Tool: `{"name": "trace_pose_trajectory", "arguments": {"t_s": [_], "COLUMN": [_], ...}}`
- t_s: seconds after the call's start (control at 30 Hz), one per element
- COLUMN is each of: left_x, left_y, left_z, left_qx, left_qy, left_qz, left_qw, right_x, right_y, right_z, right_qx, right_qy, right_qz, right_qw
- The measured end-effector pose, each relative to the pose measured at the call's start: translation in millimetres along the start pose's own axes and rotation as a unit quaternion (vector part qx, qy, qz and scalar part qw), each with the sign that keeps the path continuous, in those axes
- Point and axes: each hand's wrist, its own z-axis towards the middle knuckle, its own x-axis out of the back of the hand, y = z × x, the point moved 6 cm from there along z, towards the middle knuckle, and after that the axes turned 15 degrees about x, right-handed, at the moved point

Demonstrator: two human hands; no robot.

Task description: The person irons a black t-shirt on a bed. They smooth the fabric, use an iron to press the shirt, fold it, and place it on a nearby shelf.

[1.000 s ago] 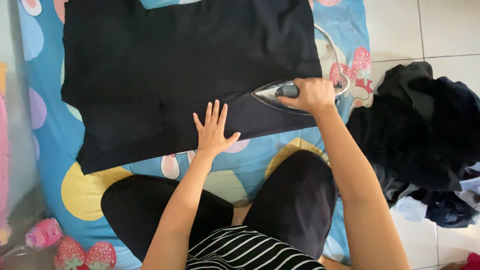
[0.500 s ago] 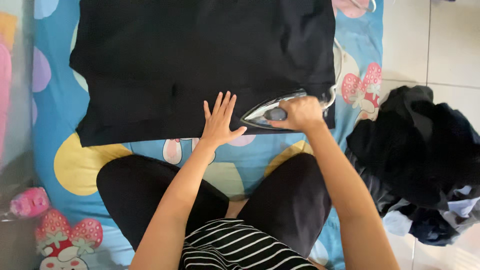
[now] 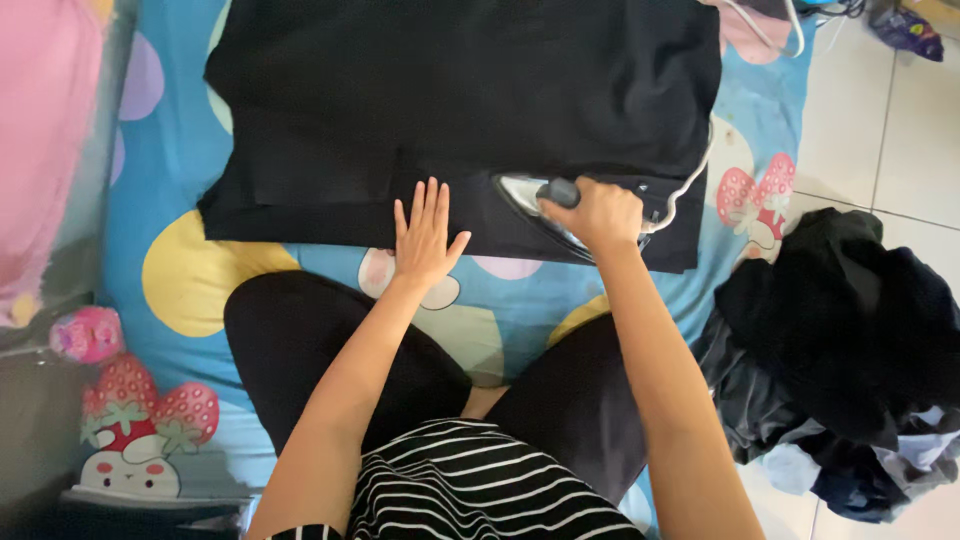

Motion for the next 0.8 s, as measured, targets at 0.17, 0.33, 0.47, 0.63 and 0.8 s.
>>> {"name": "trace_pose_trajectory", "arguments": {"t_s": [0.17,0.33,0.47,0.63,0.8], "left_x": [6,7,11,15,22], "left_y": [-15,-17,-19,-18,-27], "left_z": [0,1,-1,-2,-7], "left_qx": [0.021,0.022,0.017,0.015,-0.012], "left_qy": [-0.033,-0.043,-0.047,-0.063,-0.050], "left_qz": [-0.016,-0.039,-0.057,-0.064,-0.102], "left_qw": [0.999,0.998,0.997,0.996,0.993], "right_x": [-2,-2,-3,-1,11], "right_y": [-25,-30,-37,-39,-43], "right_z": [8,17,19,19,24], "right_qx": [0.112,0.060,0.106,0.077,0.050], "right_qy": [-0.004,0.053,0.029,0.042,0.037], "right_qz": [-0.017,-0.014,-0.023,-0.008,0.034], "right_qw": [0.994,0.997,0.994,0.996,0.997]}}
